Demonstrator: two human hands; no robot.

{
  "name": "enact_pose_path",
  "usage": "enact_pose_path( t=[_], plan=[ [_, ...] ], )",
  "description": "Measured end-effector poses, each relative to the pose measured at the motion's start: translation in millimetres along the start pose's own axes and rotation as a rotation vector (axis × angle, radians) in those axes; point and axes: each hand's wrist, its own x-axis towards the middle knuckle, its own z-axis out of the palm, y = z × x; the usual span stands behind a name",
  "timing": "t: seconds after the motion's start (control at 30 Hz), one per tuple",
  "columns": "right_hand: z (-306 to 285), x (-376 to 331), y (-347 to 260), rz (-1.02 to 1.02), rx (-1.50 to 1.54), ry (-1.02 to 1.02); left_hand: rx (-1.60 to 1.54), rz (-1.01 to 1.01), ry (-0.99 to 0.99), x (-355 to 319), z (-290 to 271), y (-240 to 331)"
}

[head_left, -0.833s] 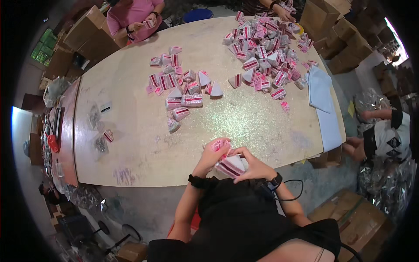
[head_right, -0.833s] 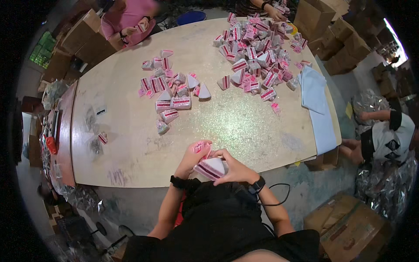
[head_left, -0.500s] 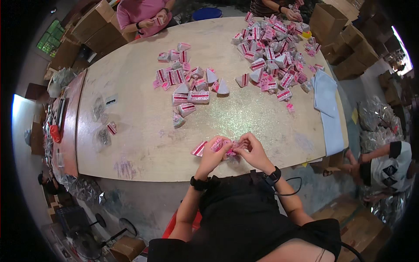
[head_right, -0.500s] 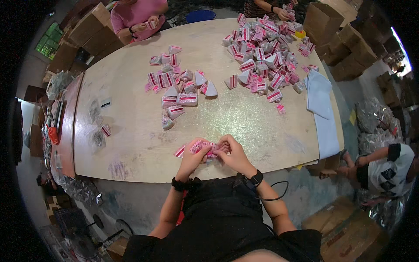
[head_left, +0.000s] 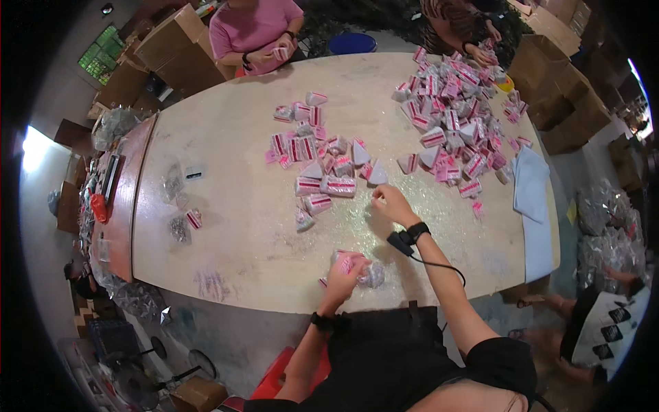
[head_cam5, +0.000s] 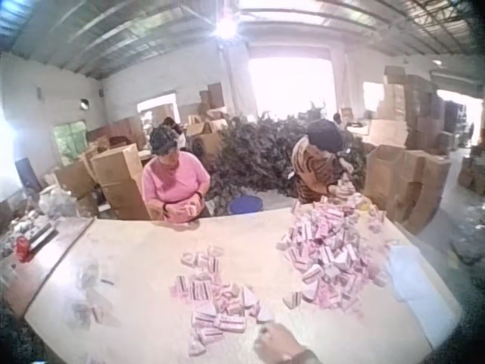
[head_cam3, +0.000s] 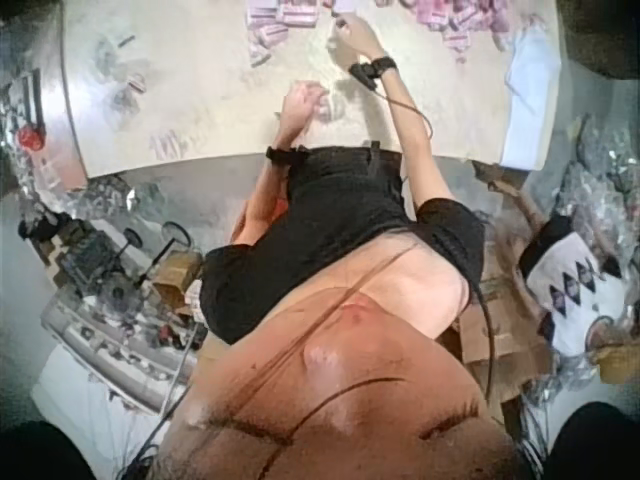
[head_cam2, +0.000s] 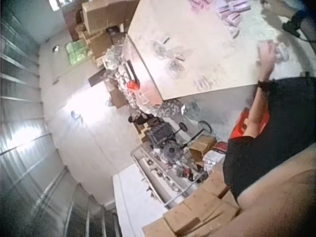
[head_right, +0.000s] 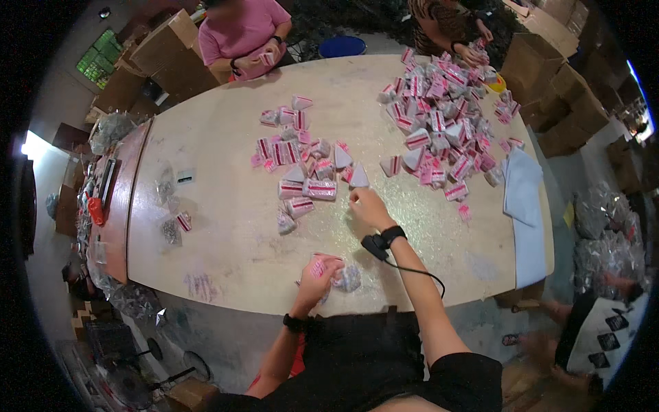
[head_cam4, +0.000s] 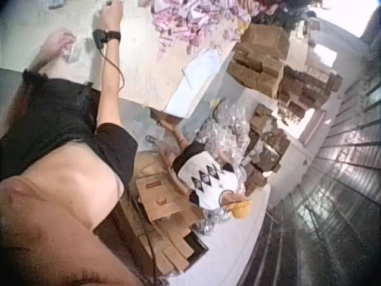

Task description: Sorting and packing small pink plastic items into clear bags at a manufacturing facility.

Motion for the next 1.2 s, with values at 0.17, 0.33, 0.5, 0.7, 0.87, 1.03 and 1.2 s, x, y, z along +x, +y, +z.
enact_pose_path(
  t=[0.17,0.33,0.5,0.7,0.87,1.03,1.2],
  plan=[
    [18,85,25,-0.104,-0.536,0.204,0.146,0.053,0.014,7,-20,8],
    [42,105,36,-0.032,-0.553,0.066,0.069,-0.003,0.047,14,-35,14],
    [42,76,50,0.194,-0.586,-0.124,0.045,-0.152,0.083,32,-26,3],
    [33,-13,41,0.329,-0.531,-0.168,0.328,0.075,-0.026,48,-3,-15],
    [28,-97,42,0.457,-0.395,0.040,0.376,0.074,-0.055,44,6,-30],
    [38,-152,72,0.416,-0.121,0.535,0.473,-0.035,-0.216,31,13,-40],
    [56,-175,106,0.760,0.732,0.888,0.272,-0.271,-0.282,40,20,-56]
  ],
)
